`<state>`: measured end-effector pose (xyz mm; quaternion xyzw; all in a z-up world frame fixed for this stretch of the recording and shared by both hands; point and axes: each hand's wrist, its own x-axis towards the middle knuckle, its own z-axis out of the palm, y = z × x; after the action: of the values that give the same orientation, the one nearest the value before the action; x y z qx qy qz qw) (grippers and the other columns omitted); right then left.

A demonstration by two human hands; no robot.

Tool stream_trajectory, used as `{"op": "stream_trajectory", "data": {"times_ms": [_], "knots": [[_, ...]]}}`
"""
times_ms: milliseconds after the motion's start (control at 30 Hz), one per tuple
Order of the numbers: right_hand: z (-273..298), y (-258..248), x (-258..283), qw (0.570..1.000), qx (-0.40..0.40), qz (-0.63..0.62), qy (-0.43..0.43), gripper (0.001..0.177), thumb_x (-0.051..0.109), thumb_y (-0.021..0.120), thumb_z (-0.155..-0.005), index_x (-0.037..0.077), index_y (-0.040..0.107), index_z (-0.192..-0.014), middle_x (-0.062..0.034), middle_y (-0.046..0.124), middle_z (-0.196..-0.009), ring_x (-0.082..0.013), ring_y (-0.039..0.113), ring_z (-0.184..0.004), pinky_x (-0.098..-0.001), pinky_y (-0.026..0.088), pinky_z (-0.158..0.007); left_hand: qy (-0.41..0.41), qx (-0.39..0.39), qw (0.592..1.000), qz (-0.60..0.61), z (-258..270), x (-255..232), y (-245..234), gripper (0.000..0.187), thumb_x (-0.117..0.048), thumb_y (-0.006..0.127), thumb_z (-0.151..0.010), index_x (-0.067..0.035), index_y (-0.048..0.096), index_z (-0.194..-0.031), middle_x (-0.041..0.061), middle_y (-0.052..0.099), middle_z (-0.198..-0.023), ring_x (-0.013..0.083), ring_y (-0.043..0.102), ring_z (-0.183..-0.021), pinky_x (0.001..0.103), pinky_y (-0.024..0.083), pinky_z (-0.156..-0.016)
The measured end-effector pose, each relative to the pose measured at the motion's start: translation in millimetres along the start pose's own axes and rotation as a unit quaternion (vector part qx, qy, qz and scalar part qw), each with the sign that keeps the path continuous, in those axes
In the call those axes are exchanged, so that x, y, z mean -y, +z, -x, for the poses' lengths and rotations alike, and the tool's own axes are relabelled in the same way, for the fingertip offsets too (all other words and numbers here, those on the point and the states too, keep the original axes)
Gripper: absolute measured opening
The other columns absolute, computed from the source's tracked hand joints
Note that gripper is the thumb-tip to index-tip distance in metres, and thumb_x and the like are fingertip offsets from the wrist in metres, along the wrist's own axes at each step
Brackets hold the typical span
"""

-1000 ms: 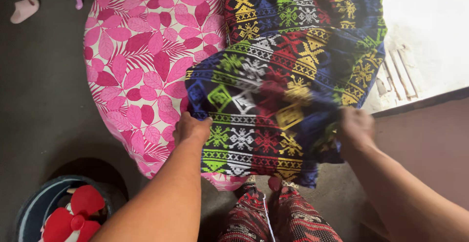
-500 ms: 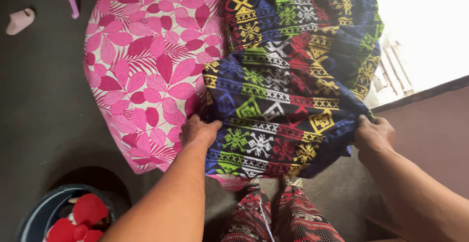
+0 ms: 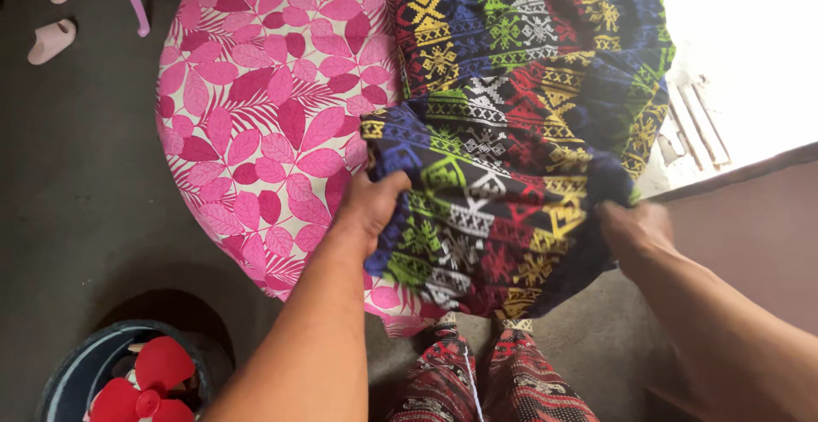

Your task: The person folds a large patterned textile on a round table, aligning edges and making multiple folds to create a compact bundle. The folded textile is then placed on a nearby bed with other folded linens.

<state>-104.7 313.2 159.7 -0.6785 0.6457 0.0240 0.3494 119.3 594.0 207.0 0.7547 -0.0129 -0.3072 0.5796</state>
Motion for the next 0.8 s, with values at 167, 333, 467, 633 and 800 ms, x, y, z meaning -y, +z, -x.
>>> {"op": "stream_trajectory", "data": {"times_ms": [167,333,467,633,800], "knots": [[21,-46,76,0.982,-0.063,-0.034,-0.175,0.040,0.034,0.058,-0.100,-0.003,0.071,-0.109,-0.0254,0.071,-0.089,-0.0348,0.069,-0.074,-0.0495,0.054,-0.066,-0.050,0.100,0.962,0.249,-30,-49,-35,0.036,-0.024,0.071,-0.081,-0.003,0.069,-0.110,0.015,0.075,-0.097,0.0266,0.075,-0.075,0.047,0.064,-0.075],[21,-33,133,0.965,-0.014,-0.105,-0.239,0.037,0.029,0.069,-0.088,0.004,0.066,-0.115,-0.0178,0.074,-0.099,-0.0306,0.073,-0.085,-0.0453,0.056,-0.073,0.080,-0.220,0.972,-0.008,-74,-86,-51,0.055,-0.033,0.078,-0.080,-0.003,0.057,-0.122,0.014,0.069,-0.106,0.0286,0.073,-0.090,0.048,0.063,-0.079],[20,-5,113,0.956,-0.060,0.047,-0.284,0.045,0.028,0.076,-0.087,-0.001,0.068,-0.120,-0.0251,0.072,-0.103,-0.0375,0.070,-0.094,-0.0473,0.054,-0.084,-0.062,-0.294,0.894,-0.332,-60,-55,-41,0.062,-0.040,0.079,-0.083,-0.013,0.051,-0.131,0.020,0.056,-0.128,0.0400,0.056,-0.119,0.055,0.047,-0.097],[40,22,49,0.994,-0.030,-0.019,-0.102,0.041,0.038,0.070,-0.094,0.003,0.073,-0.115,-0.0198,0.073,-0.096,-0.0314,0.071,-0.087,-0.0453,0.054,-0.081,-0.013,-0.265,0.905,-0.332,-13,9,-6,0.050,-0.033,0.076,-0.081,-0.019,0.057,-0.125,0.016,0.060,-0.131,0.0380,0.060,-0.117,0.053,0.050,-0.094],[49,46,24,0.985,0.153,0.017,-0.081,0.046,0.040,0.075,-0.090,-0.004,0.081,-0.101,-0.0143,0.074,-0.082,-0.0211,0.064,-0.073,-0.0386,0.050,-0.069,-0.128,-0.062,0.942,-0.304,12,29,39,0.035,-0.038,0.074,-0.086,-0.014,0.066,-0.111,0.012,0.075,-0.115,0.0323,0.071,-0.109,0.046,0.054,-0.098]]}}
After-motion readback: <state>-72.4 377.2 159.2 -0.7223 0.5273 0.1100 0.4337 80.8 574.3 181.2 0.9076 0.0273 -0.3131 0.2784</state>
